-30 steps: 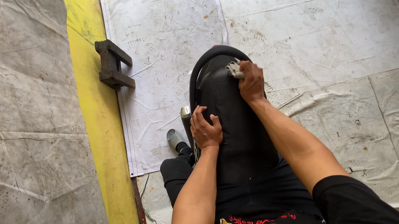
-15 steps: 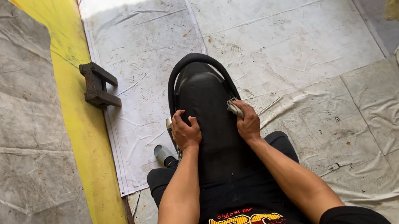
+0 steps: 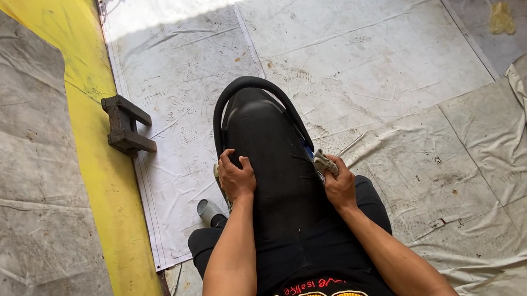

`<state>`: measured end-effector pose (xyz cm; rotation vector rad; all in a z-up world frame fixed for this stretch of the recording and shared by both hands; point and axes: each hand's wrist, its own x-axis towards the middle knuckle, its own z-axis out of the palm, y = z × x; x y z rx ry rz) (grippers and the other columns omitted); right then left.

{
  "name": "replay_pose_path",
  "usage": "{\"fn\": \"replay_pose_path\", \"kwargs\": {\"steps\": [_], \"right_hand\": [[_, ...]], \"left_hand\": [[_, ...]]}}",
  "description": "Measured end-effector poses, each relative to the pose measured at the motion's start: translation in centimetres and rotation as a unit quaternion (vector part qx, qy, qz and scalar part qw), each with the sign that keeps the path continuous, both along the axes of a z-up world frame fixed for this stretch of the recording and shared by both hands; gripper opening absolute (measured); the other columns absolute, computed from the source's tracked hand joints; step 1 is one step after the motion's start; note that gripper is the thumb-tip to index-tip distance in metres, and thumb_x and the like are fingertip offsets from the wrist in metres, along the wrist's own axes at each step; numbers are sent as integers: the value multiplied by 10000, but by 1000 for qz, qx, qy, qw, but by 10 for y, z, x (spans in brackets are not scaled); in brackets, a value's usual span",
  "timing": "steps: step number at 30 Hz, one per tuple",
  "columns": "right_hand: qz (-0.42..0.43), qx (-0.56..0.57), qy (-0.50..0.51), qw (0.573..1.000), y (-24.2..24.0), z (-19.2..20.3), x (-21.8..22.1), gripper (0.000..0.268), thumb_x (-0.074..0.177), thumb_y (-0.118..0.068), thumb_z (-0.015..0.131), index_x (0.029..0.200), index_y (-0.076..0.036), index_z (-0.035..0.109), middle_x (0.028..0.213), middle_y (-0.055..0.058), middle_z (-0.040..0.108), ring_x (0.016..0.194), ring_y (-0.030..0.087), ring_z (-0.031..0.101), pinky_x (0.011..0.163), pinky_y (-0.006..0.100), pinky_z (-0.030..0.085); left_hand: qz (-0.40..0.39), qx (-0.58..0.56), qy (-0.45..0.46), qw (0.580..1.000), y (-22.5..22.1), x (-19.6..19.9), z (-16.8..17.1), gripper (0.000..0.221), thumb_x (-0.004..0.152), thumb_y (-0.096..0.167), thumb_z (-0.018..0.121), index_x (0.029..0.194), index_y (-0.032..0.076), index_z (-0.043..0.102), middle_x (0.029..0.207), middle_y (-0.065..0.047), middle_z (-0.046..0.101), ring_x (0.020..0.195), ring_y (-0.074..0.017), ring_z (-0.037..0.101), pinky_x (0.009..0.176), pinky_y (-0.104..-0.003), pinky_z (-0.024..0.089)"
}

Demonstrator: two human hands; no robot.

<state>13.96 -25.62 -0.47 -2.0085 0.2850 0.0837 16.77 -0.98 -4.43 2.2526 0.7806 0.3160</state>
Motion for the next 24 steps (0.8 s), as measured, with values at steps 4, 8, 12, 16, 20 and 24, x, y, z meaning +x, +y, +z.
{"fn": "replay_pose_path", "kwargs": {"steps": [4, 8, 12, 16, 20, 24], "right_hand": [[-25, 7, -49, 998, 10, -7, 2, 307, 1009, -154, 623, 1313, -122, 645, 1102, 131, 781, 983, 236, 769, 806, 391, 602], [131, -112, -262, 950, 24, -12, 14, 374, 914, -41, 623, 1282, -103, 651, 1289, 167, 694, 1184, 346, 660, 956, 439, 560], [164, -98, -293, 937, 32, -21, 49, 453, 872, 83, 548, 1253, -122, 679, 1338, 125, 694, 1301, 375, 638, 1112, 463, 522], [150, -65, -317, 934, 52, -7, 92, 417, 932, 56, 550, 1285, -131, 667, 1365, 108, 679, 1297, 340, 653, 1099, 439, 548], [229, -175, -333, 898, 79, -14, 113, 393, 915, 48, 611, 1272, -106, 670, 1419, 137, 606, 1376, 395, 517, 1135, 486, 453], [238, -223, -336, 884, 102, -25, 128, 457, 862, 89, 583, 1260, -116, 673, 1434, 125, 587, 1437, 385, 451, 1189, 490, 394]], "left_hand": [[-2, 11, 1, 1000, 1, -1, -2, 377, 934, 348, 588, 1264, 174, 539, 1281, -123, 633, 1261, -358, 567, 1047, -487, 455], [-2, 4, 2, 1000, -2, 2, -2, 363, 947, 343, 572, 1263, 169, 535, 1282, -119, 636, 1230, -347, 592, 1048, -483, 463], [-2, 3, 7, 1000, -1, 0, 1, 367, 941, 340, 581, 1261, 165, 534, 1261, -122, 637, 1220, -348, 589, 1043, -485, 456], [4, 6, 0, 1000, -2, -2, 2, 363, 932, 333, 583, 1250, 164, 536, 1258, -110, 641, 1205, -337, 601, 1028, -481, 468], [5, 14, -11, 1000, -7, -2, -1, 365, 913, 311, 603, 1239, 157, 545, 1239, -104, 647, 1199, -341, 599, 1008, -489, 472], [7, 33, -38, 999, -7, -1, 2, 365, 895, 288, 619, 1225, 148, 552, 1236, -98, 647, 1199, -341, 601, 995, -492, 476]]}}
